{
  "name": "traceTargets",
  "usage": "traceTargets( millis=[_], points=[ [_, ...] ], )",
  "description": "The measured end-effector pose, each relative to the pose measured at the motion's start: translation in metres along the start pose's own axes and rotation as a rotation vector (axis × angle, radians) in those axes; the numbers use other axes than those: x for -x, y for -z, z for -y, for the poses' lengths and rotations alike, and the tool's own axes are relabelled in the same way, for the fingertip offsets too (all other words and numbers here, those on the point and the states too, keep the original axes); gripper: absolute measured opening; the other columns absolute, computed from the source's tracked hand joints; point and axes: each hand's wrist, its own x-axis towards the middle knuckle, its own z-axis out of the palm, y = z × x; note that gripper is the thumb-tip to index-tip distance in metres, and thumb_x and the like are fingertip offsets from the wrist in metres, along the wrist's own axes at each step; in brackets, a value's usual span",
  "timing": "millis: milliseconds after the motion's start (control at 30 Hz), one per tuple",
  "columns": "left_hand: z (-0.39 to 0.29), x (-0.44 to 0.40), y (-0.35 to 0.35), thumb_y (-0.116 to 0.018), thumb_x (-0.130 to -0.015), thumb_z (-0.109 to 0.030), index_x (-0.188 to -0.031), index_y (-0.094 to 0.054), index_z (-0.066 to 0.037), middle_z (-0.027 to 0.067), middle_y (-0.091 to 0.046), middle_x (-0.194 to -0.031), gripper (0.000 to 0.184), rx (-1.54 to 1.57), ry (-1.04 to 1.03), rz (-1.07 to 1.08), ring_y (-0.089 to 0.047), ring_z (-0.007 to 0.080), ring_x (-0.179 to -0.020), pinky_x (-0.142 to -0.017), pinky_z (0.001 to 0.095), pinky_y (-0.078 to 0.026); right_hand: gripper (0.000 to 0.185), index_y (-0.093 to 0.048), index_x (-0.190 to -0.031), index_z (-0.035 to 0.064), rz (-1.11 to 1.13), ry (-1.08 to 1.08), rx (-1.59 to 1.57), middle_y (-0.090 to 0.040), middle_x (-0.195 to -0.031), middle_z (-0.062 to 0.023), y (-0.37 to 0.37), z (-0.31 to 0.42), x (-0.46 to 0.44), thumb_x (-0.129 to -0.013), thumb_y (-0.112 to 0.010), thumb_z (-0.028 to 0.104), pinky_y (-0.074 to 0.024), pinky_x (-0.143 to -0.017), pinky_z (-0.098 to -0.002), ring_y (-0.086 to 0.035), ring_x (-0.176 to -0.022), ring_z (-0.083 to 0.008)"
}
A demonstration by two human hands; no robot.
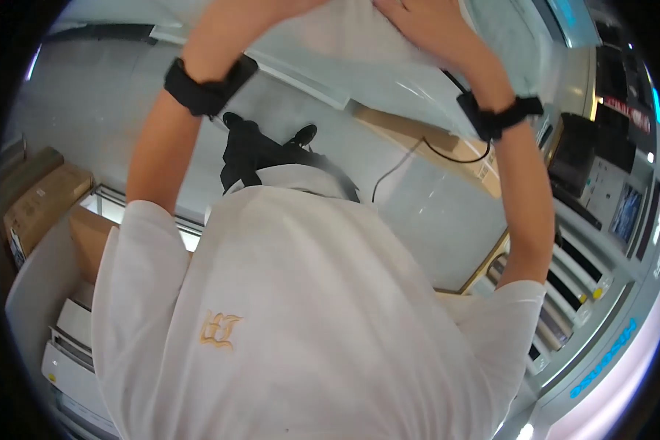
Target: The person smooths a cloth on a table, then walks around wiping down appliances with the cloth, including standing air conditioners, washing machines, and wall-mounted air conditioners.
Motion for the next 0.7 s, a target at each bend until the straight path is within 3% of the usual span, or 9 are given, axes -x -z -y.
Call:
traceTargets(
  millis=[133,200,267,367,433,700],
  points=[
    [0.009,0.045,0.011,-0.062,-0.088,-0.029,-0.136,-0.058,0.005,0.033,-0.05,-0.147,0.059,0.213,0.028,-0.051,-0.046,0.047,-0.139,-0.115,0.0591,-0.036,0.059,-0.039,-0.154,-0.0013,-0.157,0.047,0.045,-0.032,-0.162,-0.0274,0.003,0.06,-0.002,-0.103,-0.049,0.028,-0.0209,-0.122,-0.0583,-0.026,-0.152,-0.0457],
    [0.016,0.06,0.019,-0.067,-0.084,-0.028,-0.133,-0.059,0.004,0.0271,-0.049,-0.15,0.059,0.295,0.07,-0.061,-0.044,0.0424,-0.142,-0.117,0.0586,-0.034,0.047,-0.062,-0.14,0.0105,-0.248,-0.026,-0.009,-0.046,-0.158,-0.0163,-0.011,0.082,-0.017,-0.1,-0.057,0.036,-0.0252,-0.119,-0.0617,-0.039,-0.145,-0.0455],
    [0.028,0.068,0.023,-0.074,-0.082,-0.029,-0.134,-0.061,-0.002,0.0193,-0.046,-0.156,0.06,0.403,0.126,-0.075,-0.039,0.0383,-0.147,-0.119,0.0573,-0.031,0.048,-0.061,-0.139,0.0044,-0.228,-0.054,-0.099,-0.043,-0.159,-0.0199,-0.007,0.106,-0.035,-0.102,-0.053,0.035,-0.021,-0.12,-0.0627,-0.033,-0.147,-0.0487],
    [0.064,0.075,0.031,-0.072,-0.082,-0.018,-0.13,-0.059,0.003,0.0147,-0.048,-0.156,0.054,0.485,0.22,-0.13,-0.042,0.0319,-0.147,-0.116,0.0533,-0.038,0.049,-0.061,-0.137,-0.0007,-0.229,-0.127,-0.141,-0.04,-0.16,-0.0222,-0.009,0.145,-0.07,-0.103,-0.052,0.034,-0.0174,-0.121,-0.0621,-0.029,-0.149,-0.0478],
    [0.101,0.08,0.036,-0.072,-0.081,-0.015,-0.128,-0.06,0.002,0.0144,-0.048,-0.156,0.051,0.521,0.238,-0.159,-0.043,0.032,-0.146,-0.116,0.053,-0.039,0.05,-0.061,-0.135,-0.0034,-0.221,-0.194,-0.135,-0.039,-0.161,-0.0228,-0.014,0.18,-0.098,-0.103,-0.051,0.033,-0.0144,-0.121,-0.0625,-0.027,-0.15,-0.0483],
    [0.245,0.102,0.057,-0.071,-0.083,-0.015,-0.128,-0.062,-0.003,0.012,-0.052,-0.153,0.047,0.354,0.343,-0.241,-0.047,0.0309,-0.143,-0.112,0.0544,-0.042,0.049,-0.059,-0.143,0.0045,-0.412,-0.122,-0.16,-0.042,-0.16,-0.0182,-0.037,0.28,-0.23,-0.104,-0.049,0.033,-0.0122,-0.12,-0.0623,-0.026,-0.148,-0.0487]
  ],
)
